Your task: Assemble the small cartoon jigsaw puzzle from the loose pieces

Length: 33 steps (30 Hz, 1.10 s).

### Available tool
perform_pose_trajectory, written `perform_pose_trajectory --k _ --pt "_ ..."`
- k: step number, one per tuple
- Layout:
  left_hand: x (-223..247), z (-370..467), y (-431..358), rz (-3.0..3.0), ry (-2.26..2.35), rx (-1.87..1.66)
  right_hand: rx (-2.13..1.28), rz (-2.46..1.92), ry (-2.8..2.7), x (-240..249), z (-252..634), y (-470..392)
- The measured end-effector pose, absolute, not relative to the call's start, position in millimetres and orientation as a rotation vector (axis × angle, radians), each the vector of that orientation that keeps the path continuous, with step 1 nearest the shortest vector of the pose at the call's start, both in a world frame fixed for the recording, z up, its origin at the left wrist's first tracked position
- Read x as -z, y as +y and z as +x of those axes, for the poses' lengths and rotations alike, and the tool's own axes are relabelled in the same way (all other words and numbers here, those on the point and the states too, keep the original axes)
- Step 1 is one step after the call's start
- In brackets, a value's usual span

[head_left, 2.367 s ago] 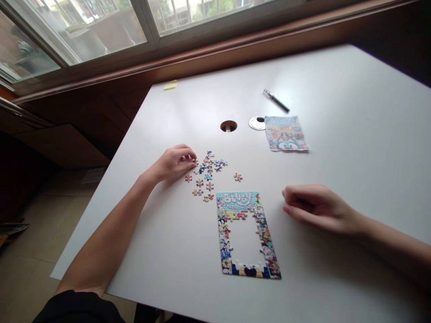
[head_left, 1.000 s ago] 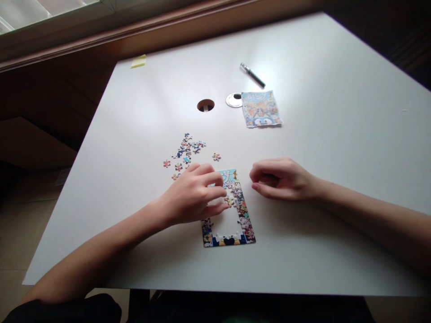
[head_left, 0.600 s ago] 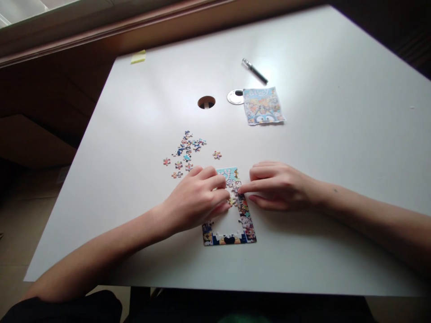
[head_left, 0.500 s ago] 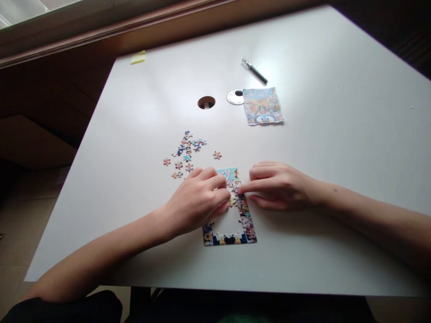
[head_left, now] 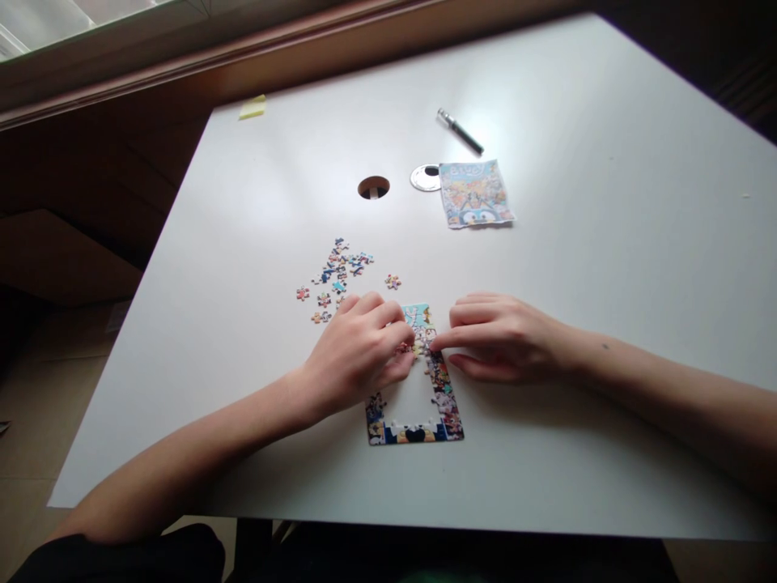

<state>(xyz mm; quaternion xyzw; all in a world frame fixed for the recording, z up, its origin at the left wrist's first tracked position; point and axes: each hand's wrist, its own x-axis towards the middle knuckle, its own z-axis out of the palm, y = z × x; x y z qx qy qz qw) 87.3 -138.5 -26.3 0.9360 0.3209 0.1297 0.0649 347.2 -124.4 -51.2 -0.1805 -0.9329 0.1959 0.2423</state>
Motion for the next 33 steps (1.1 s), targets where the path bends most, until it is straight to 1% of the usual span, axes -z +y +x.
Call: perform_pose_trajectory --k 10,18,25,30,33 --pt "27.7 89.0 -137.5 2.933 0.945 -0.447 -0.518 -0.500 -2.567 50.1 346.7 -124.8" --pt "26.0 87.5 -140.0 2.935 0.862 -0.563 -0.515 -0.502 -2.565 50.3 346.8 -125.3" --pt "21.3 87.0 -144.7 3.050 0.714 -0.472 -0.501 -0.511 -2.586 51.2 347.5 -125.3" --pt "11.3 88.6 -151.3 3.043 0.753 -0.356 -0.488 -0.511 -2.600 52.7 348.8 -124.7" --pt "2.9 82.8 -146.9 2.926 0.773 -0.412 -0.484 -0.511 -2.602 52.2 348.7 -124.2"
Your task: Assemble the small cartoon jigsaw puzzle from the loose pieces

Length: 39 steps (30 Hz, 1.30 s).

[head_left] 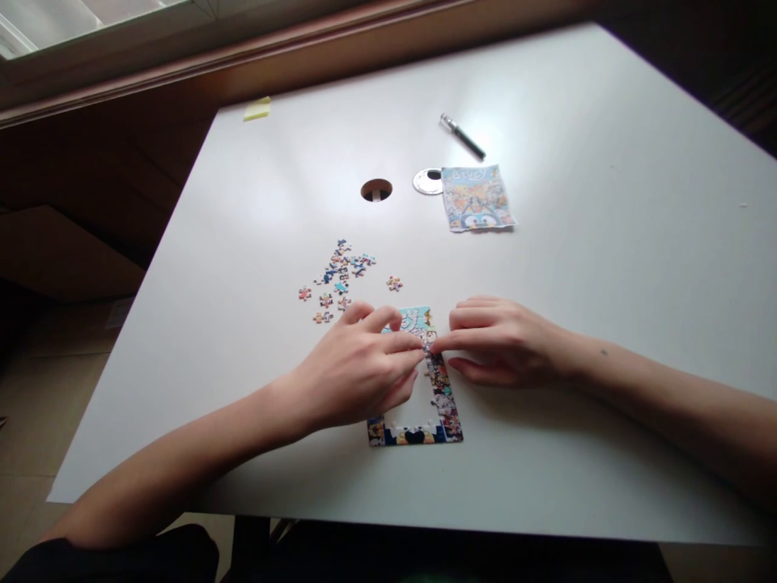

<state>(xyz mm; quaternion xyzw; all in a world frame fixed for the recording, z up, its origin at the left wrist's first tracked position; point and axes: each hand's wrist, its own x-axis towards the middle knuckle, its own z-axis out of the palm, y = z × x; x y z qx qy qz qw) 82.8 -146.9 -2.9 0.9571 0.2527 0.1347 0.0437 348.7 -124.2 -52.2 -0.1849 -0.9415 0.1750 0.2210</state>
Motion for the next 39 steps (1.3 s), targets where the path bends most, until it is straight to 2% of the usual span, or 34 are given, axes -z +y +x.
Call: perform_pose_trajectory --k 6,15,24,39 --pt "11.2 55.3 -146.3 2.813 0.999 -0.617 -0.391 -0.514 -2.578 48.3 346.5 -128.6" --pt "32.8 46.4 -155.9 2.884 0.962 -0.413 -0.217 -0.603 -2.698 49.1 344.1 -132.7" --pt "37.4 37.6 -146.5 2.842 0.849 -0.246 -0.295 -0.624 -2.704 53.1 342.8 -133.6" --pt "39.9 37.0 -144.1 2.828 0.816 -0.321 -0.304 -0.605 -2.742 54.3 343.1 -132.9"
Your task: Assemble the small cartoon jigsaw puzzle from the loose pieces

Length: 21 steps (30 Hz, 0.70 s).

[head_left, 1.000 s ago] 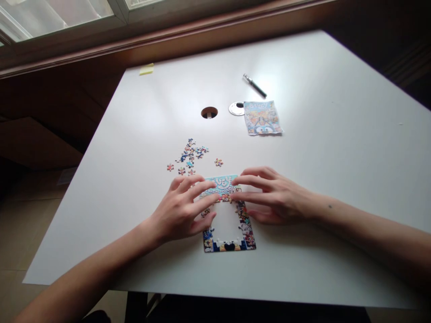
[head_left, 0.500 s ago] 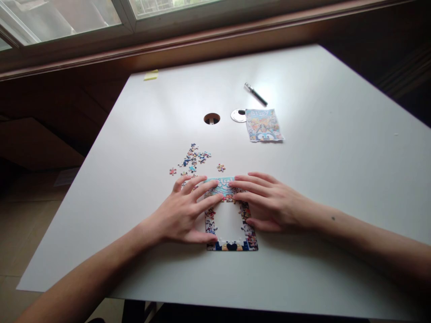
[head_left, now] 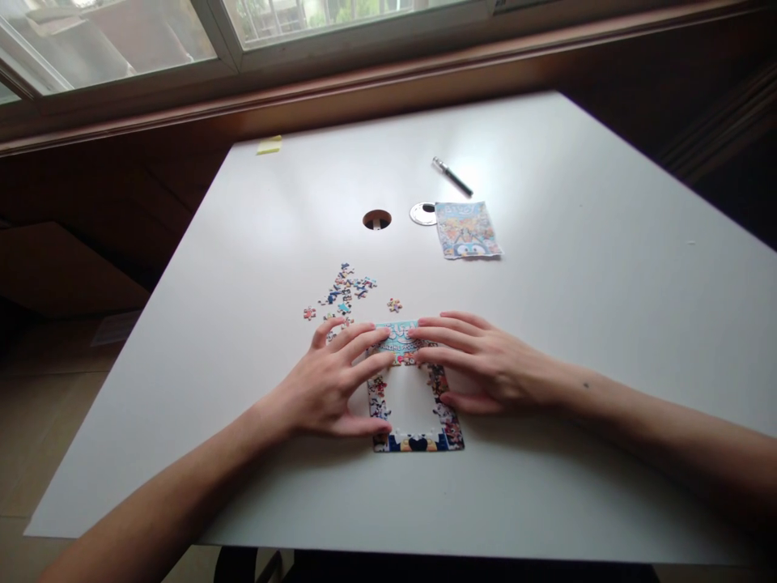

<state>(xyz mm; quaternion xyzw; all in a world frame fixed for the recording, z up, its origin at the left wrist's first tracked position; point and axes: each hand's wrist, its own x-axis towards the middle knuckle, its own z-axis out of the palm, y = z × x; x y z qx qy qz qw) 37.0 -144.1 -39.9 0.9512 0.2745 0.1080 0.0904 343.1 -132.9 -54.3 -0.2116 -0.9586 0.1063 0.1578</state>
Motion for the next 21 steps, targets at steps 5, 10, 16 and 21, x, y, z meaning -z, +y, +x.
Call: perform_pose_trajectory --k 5,10,16,21 --pt "39.8 35.8 -144.8 2.860 0.816 -0.320 -0.340 -0.620 -2.709 55.3 342.9 -132.9" --pt "40.5 36.0 -145.5 2.866 0.825 -0.312 -0.348 -0.616 -2.699 56.0 343.3 -132.7" --pt "40.4 35.7 -145.2 2.873 0.822 -0.304 -0.342 -0.626 -2.714 54.2 342.2 -133.5" --pt "41.8 36.6 -145.0 2.876 0.824 -0.283 -0.289 -0.617 -2.744 53.9 341.6 -133.5"
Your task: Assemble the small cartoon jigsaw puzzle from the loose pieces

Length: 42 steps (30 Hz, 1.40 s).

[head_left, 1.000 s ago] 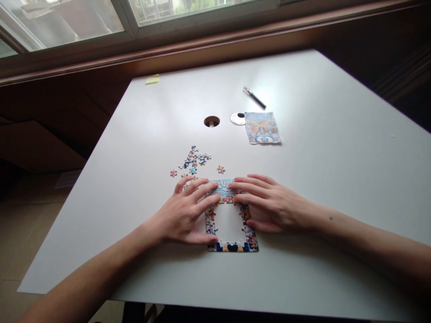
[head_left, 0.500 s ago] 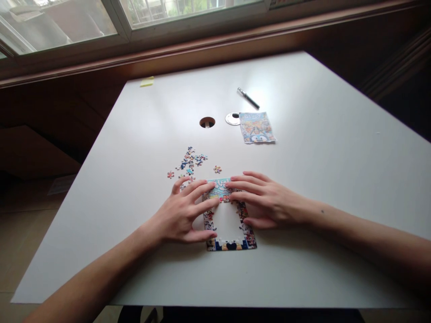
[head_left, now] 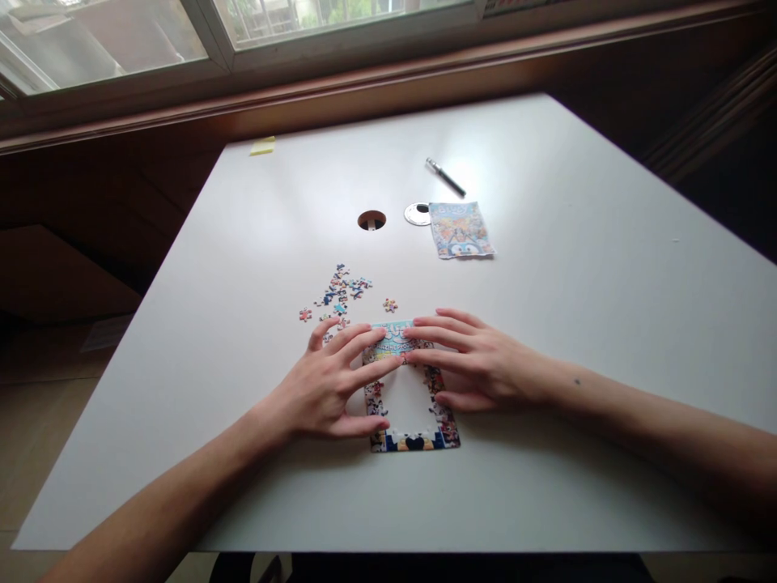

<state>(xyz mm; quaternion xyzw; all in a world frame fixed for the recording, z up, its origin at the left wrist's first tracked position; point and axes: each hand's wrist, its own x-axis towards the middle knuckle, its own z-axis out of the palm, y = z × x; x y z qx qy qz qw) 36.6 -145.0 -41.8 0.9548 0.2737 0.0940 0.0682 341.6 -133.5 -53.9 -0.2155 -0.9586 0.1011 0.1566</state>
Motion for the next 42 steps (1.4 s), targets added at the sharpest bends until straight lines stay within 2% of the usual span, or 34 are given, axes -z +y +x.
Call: perform_pose_trajectory --k 14,21,28,42 --pt "43.0 38.5 -146.5 2.886 0.843 -0.267 -0.296 -0.646 -2.787 55.4 342.4 -132.5" --pt "43.7 37.9 -146.7 2.879 0.838 -0.274 -0.360 -0.665 -2.638 55.1 347.3 -131.8" --pt "43.9 37.8 -146.4 2.844 0.852 -0.244 -0.262 -0.655 -2.806 55.1 344.6 -133.8" --pt "43.6 38.8 -147.3 2.830 0.871 -0.260 -0.304 -0.667 -2.796 55.6 344.9 -133.2"
